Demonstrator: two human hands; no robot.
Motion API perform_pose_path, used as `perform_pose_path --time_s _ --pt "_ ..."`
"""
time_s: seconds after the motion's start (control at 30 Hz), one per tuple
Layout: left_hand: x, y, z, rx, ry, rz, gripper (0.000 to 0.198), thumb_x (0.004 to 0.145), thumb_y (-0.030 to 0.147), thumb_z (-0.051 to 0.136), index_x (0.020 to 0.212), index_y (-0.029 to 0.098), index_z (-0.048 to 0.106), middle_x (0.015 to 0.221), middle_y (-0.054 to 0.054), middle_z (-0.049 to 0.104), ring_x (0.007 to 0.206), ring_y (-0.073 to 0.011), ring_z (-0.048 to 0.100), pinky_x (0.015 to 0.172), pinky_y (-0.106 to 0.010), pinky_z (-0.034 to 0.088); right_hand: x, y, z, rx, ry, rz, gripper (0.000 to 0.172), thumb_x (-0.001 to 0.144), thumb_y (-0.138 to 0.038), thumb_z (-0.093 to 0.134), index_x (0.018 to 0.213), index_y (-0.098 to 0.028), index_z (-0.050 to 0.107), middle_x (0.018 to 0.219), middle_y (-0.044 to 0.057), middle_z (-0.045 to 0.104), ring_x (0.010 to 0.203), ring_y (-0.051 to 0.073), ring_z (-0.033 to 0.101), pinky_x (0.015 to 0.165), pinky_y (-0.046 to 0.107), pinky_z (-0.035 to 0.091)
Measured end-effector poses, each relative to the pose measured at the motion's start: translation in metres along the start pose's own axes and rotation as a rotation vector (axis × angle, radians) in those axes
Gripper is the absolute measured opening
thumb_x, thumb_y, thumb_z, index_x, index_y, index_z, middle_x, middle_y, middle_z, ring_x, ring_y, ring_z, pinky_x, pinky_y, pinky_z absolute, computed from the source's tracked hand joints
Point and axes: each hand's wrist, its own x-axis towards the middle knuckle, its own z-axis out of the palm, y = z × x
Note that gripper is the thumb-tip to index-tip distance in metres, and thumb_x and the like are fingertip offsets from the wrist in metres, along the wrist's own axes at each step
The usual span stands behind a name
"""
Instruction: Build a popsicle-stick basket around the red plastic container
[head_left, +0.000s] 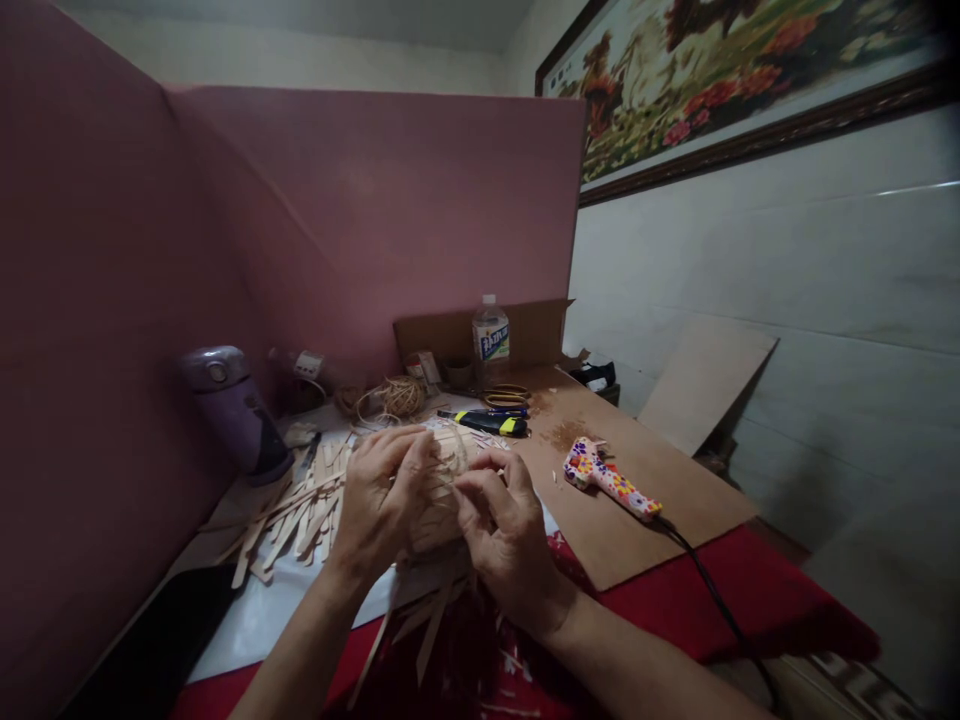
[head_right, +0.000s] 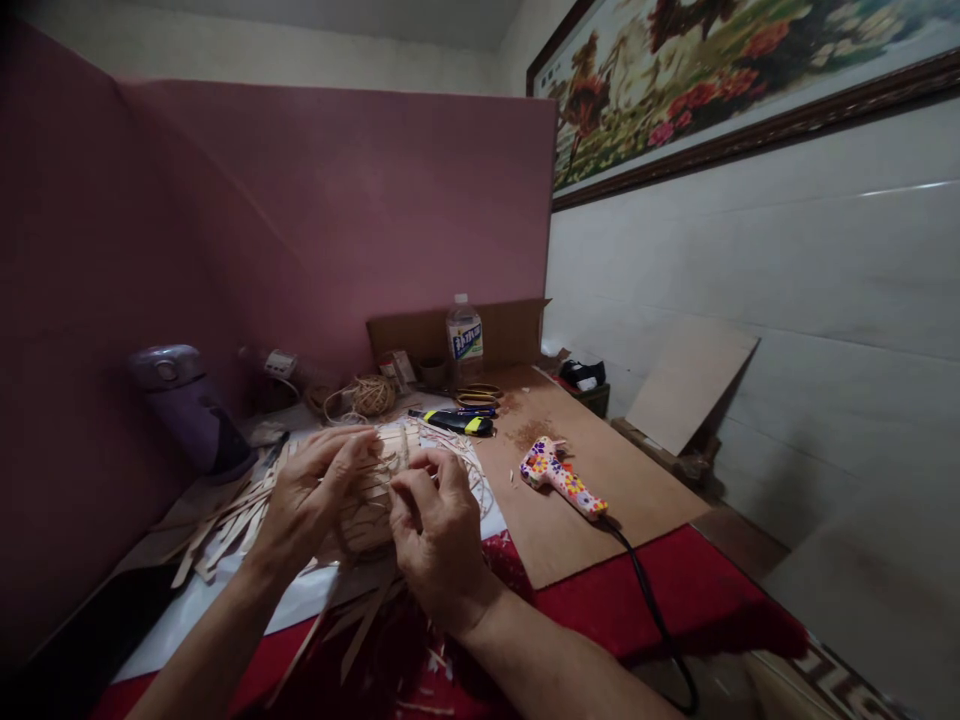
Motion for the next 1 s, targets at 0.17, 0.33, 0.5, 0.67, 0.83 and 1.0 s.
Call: perform_pose_path --time_s 0.17,0.33,0.5,0.67,0.83,1.0 --pt "-0.0006 -0.0019 0.0001 -0.072 0.036 -0.103 0.038 0.091 0.042 0.041 0.101 0.019 0.069 0.105 -0.006 0.070 0.104 -0.0239 0.059 0.093 -0.037 0.041 0.0001 -0.0015 -0.0019 -0.013 0.001 -0.001 0.017 0.083 -0.008 0.056 0.088 -0.022 0.064 0.099 0.006 0.054 0.093 0.018 0.056 0.082 0.034 0.054" --pt "-0.0016 -0.0032 0.0015 -0.107 0.040 -0.122 0.036 0.090 0.042 0.043 0.106 0.019 0.066 0.112 -0.007 0.067 0.110 -0.0240 0.056 0.098 -0.037 0.039 0.0004 -0.0033 -0.0039 0.001 -0.010 -0.009 0.018 0.083 -0.007 0.054 0.089 -0.021 0.064 0.098 0.006 0.053 0.092 0.018 0.056 0.079 0.032 0.054" --pt "-0.0011 -0.0006 0.0003 -0.161 0.052 -0.163 0.037 0.089 0.042 0.043 0.106 0.018 0.065 0.113 -0.008 0.066 0.110 -0.0239 0.056 0.099 -0.037 0.040 0.0009 -0.0028 -0.0024 0.000 0.009 -0.012 0.017 0.083 -0.007 0.055 0.087 -0.021 0.064 0.096 0.005 0.053 0.090 0.017 0.055 0.077 0.032 0.053" --pt "-0.0030 -0.0002 -0.0008 -0.178 -0.009 -0.202 0.036 0.084 0.042 0.054 0.110 0.018 0.062 0.111 -0.009 0.066 0.107 -0.0245 0.059 0.094 -0.037 0.044 -0.0005 -0.0028 -0.0033 0.008 -0.010 -0.006 0.018 0.084 -0.007 0.055 0.089 -0.021 0.064 0.098 0.006 0.052 0.091 0.017 0.055 0.078 0.032 0.053" --pt "-0.0046 -0.0040 -0.0031 -0.127 -0.060 -0.109 0.037 0.076 0.036 0.066 0.109 0.021 0.063 0.116 -0.008 0.063 0.110 -0.0250 0.058 0.095 -0.039 0.044 -0.0013 -0.0021 -0.0036 0.006 -0.024 0.013 0.016 0.086 -0.008 0.053 0.090 -0.021 0.063 0.099 0.006 0.052 0.092 0.018 0.055 0.079 0.034 0.053" --pt "-0.0026 -0.0074 -0.0038 -0.065 -0.075 -0.020 0.039 0.070 0.030 0.073 0.108 0.023 0.065 0.115 -0.006 0.063 0.111 -0.0251 0.056 0.097 -0.042 0.043 -0.0006 -0.0010 -0.0022 0.002 -0.011 0.002 0.014 0.085 -0.009 0.056 0.090 -0.021 0.062 0.099 0.006 0.051 0.093 0.018 0.054 0.081 0.035 0.053"
